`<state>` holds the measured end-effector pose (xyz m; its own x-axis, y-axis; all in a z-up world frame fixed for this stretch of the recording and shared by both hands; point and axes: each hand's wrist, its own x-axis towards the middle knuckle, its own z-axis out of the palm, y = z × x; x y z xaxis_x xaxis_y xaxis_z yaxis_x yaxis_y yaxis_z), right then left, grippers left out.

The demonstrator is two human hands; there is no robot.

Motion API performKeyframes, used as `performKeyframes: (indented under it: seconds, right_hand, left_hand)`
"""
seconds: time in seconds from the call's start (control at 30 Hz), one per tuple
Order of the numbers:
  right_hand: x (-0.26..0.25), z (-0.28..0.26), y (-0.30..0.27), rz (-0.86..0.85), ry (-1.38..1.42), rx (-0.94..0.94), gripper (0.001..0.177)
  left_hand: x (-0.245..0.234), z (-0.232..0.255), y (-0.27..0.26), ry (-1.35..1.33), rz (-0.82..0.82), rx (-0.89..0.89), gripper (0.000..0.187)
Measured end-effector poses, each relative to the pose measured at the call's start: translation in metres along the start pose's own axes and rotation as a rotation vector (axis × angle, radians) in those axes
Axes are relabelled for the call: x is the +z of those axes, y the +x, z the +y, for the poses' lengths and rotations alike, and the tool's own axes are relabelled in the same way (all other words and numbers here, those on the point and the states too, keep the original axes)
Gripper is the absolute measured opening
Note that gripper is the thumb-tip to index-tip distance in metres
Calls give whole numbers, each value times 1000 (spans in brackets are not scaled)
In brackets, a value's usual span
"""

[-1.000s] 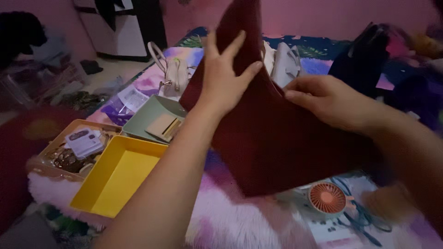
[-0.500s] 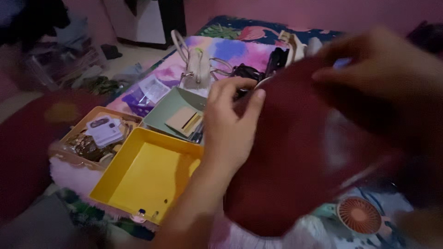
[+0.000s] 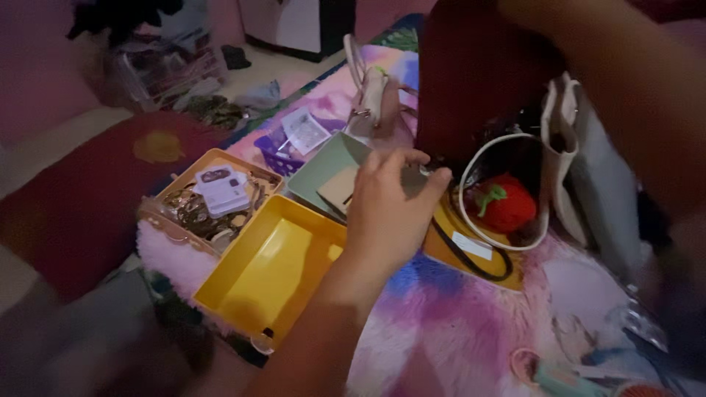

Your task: The person unpacks and organizes bag contents on a bed. They sort small items such as glasses, cables, a black pouch, cards and accessories into trays and boxes, open and handle a black zippered pouch, then open a maroon handbag and place items inside it, finally arranging a mini fan and a bottle on the bed.

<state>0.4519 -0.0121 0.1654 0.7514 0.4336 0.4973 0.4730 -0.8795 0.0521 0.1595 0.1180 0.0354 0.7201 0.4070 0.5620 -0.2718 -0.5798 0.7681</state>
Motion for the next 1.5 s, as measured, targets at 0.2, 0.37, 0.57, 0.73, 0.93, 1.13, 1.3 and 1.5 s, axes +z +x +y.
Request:
performKeyframes:
  seconds: [0.2,0.37,0.57,0.73,0.93,1.13,1.3,1.5]
  right_hand:
    - [71,-28,41,-203,-103,-137,52]
    - [101,-38,-45,-198,225,-309,75]
    - [108,-66,-205,-272,543,-258,66]
    - [83,-75,-287,-296,718,-83,54]
    - [71,-110,-357,-450,913,143,48]
    - [48,-118,-411,-658,1128,421,48]
    - [27,-94,-455,-751,1368,797,51]
    - [13,-55,-517,-651,1438,936,51]
  left_hand:
    - [19,-48,13,91,-107,-148,49]
    - [36,-73,14,123,-97,-173,55]
    - [47,-68,-17,134,-161,-95,59]
    - [9,-46,-69,191,-173,-51,59]
    - [-37,-38,-118,668,-357,-434,77]
    - [-31,-37,-170,645,-496,-334,32]
    - [3,-6,-208,525,-637,-413,21]
    - [41,40,-261,272,-710,-213,25]
